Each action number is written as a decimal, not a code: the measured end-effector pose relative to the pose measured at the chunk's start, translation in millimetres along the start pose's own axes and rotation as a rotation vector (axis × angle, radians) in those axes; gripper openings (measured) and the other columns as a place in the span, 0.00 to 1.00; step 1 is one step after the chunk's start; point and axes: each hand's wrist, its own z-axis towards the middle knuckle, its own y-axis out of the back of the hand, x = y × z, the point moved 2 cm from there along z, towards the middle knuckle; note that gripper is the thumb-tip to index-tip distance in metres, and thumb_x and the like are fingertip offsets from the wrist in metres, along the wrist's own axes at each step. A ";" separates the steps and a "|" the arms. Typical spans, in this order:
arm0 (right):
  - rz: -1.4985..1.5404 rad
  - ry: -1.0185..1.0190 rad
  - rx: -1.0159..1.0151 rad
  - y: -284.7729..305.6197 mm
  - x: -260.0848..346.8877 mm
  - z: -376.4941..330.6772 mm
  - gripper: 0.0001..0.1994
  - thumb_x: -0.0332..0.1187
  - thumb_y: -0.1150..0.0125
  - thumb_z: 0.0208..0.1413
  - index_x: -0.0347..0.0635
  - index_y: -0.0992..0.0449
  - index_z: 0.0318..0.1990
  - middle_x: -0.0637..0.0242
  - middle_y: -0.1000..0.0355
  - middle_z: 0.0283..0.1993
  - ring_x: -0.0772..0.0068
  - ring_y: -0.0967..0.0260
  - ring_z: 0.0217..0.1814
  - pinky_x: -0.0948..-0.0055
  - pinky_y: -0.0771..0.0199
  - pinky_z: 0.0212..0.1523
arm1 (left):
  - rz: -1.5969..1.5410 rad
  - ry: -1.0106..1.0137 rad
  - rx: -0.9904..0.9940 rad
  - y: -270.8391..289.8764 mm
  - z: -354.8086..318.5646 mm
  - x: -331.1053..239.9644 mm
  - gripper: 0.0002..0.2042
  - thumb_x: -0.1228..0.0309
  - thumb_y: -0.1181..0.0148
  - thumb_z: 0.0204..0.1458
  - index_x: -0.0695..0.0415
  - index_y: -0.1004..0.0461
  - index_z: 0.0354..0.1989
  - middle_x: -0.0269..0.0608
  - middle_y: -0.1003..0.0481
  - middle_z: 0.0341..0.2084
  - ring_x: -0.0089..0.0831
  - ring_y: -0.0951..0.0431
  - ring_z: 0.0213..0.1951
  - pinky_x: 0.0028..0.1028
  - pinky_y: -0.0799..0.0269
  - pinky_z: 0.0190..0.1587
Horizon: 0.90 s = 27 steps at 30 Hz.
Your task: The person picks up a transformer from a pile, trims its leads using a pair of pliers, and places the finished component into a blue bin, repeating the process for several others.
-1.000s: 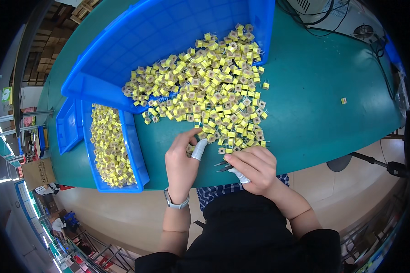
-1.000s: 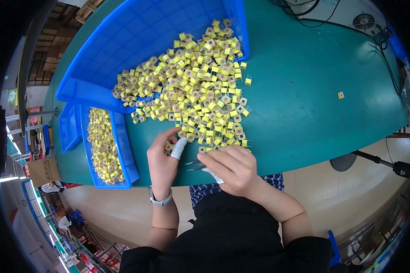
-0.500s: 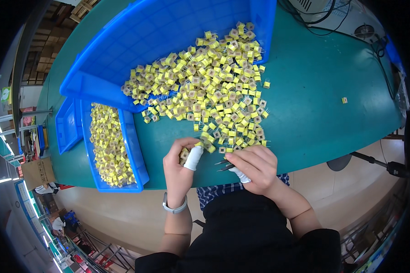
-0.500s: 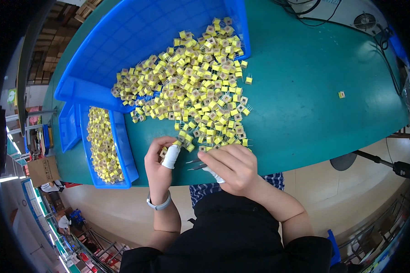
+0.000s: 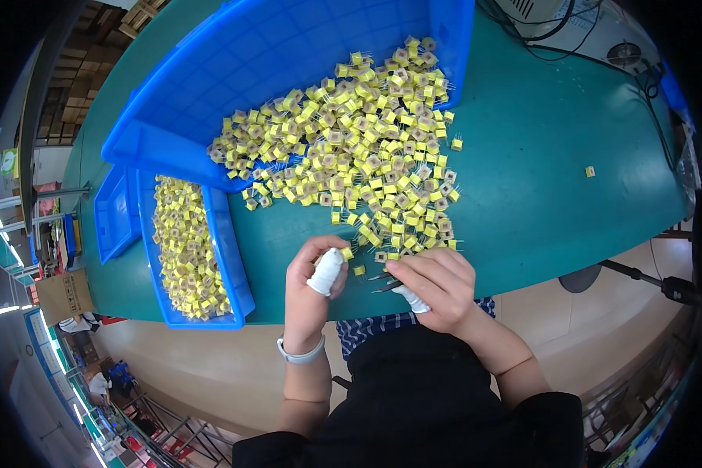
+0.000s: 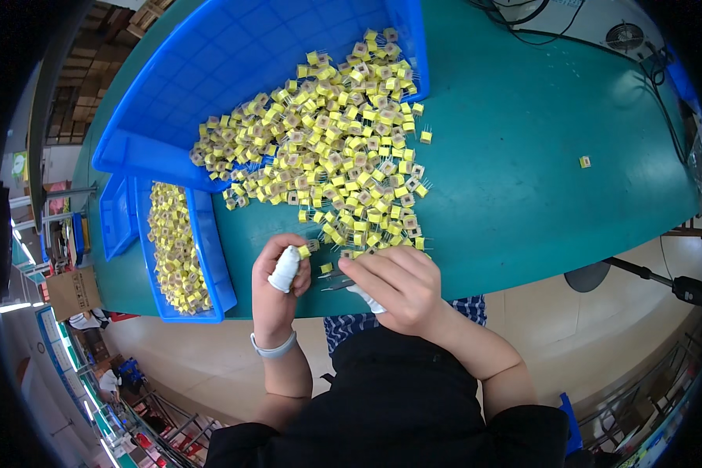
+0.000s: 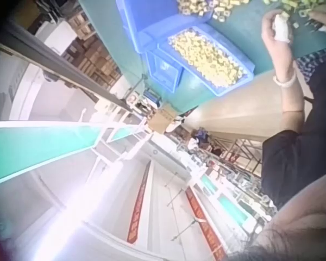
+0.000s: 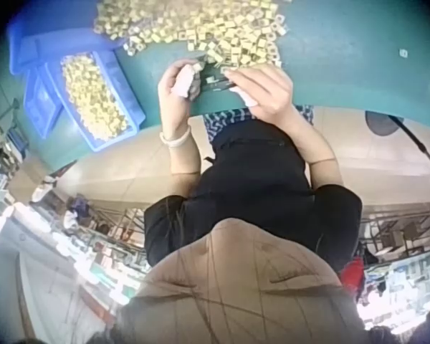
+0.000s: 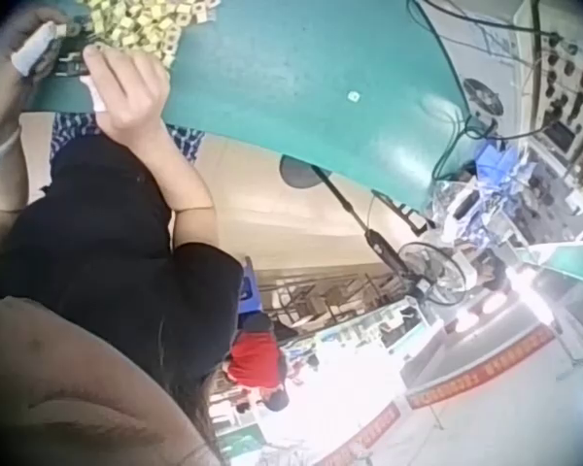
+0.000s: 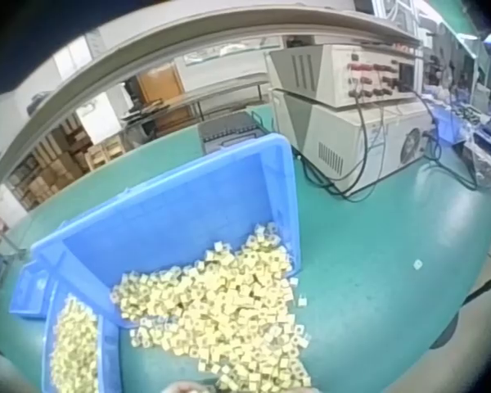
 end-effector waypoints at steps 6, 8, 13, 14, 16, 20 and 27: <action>0.006 0.006 0.008 -0.4 -0.1 0.3 0.23 0.27 0.31 0.42 0.37 0.15 0.51 0.63 0.19 0.41 0.61 0.23 0.36 0.65 0.25 0.35 | -0.524 0.149 0.255 -5.9 -7.5 4.0 0.12 0.63 0.45 0.71 0.58 0.30 0.53 0.35 0.30 0.34 0.18 0.37 0.25 0.18 0.42 0.25; -0.011 0.032 0.011 -1.1 0.0 0.5 0.24 0.26 0.32 0.41 0.37 0.15 0.51 0.64 0.20 0.40 0.62 0.24 0.35 0.66 0.27 0.33 | -0.534 0.168 0.268 -13.4 -10.1 4.1 0.12 0.62 0.45 0.72 0.58 0.30 0.52 0.36 0.29 0.34 0.18 0.36 0.25 0.17 0.41 0.25; -0.003 0.052 0.076 -1.0 -0.2 -1.3 0.23 0.27 0.32 0.41 0.37 0.14 0.51 0.64 0.20 0.40 0.62 0.23 0.35 0.66 0.27 0.33 | -0.484 0.170 0.242 -21.4 -13.8 10.6 0.13 0.60 0.43 0.71 0.57 0.30 0.52 0.37 0.27 0.35 0.18 0.34 0.26 0.17 0.40 0.26; 0.003 0.045 0.118 -1.4 0.2 -1.5 0.22 0.27 0.31 0.42 0.38 0.14 0.50 0.63 0.19 0.41 0.61 0.22 0.36 0.65 0.26 0.34 | -0.463 0.142 0.242 -22.0 -14.3 11.1 0.14 0.60 0.42 0.70 0.57 0.30 0.52 0.37 0.26 0.36 0.18 0.34 0.26 0.17 0.40 0.26; 0.012 0.045 0.105 -1.5 0.1 -1.9 0.22 0.27 0.31 0.42 0.37 0.14 0.50 0.63 0.19 0.41 0.61 0.22 0.36 0.65 0.26 0.34 | -0.474 0.136 0.244 -22.5 -13.6 10.8 0.13 0.61 0.42 0.70 0.57 0.30 0.52 0.38 0.27 0.37 0.18 0.35 0.26 0.18 0.40 0.26; -0.018 0.032 0.033 -0.2 1.1 -1.2 0.22 0.27 0.31 0.42 0.35 0.15 0.50 0.60 0.19 0.41 0.58 0.22 0.36 0.63 0.25 0.35 | -0.676 0.155 0.304 -18.1 -11.9 10.8 0.12 0.64 0.42 0.69 0.57 0.30 0.53 0.42 0.27 0.41 0.18 0.36 0.25 0.18 0.39 0.26; -0.051 0.003 -0.011 0.1 2.1 -1.6 0.22 0.27 0.31 0.43 0.34 0.15 0.50 0.58 0.19 0.42 0.57 0.22 0.36 0.62 0.24 0.36 | -0.659 0.031 0.298 -19.3 -14.1 12.4 0.12 0.64 0.42 0.69 0.57 0.30 0.53 0.45 0.27 0.42 0.19 0.36 0.25 0.18 0.39 0.26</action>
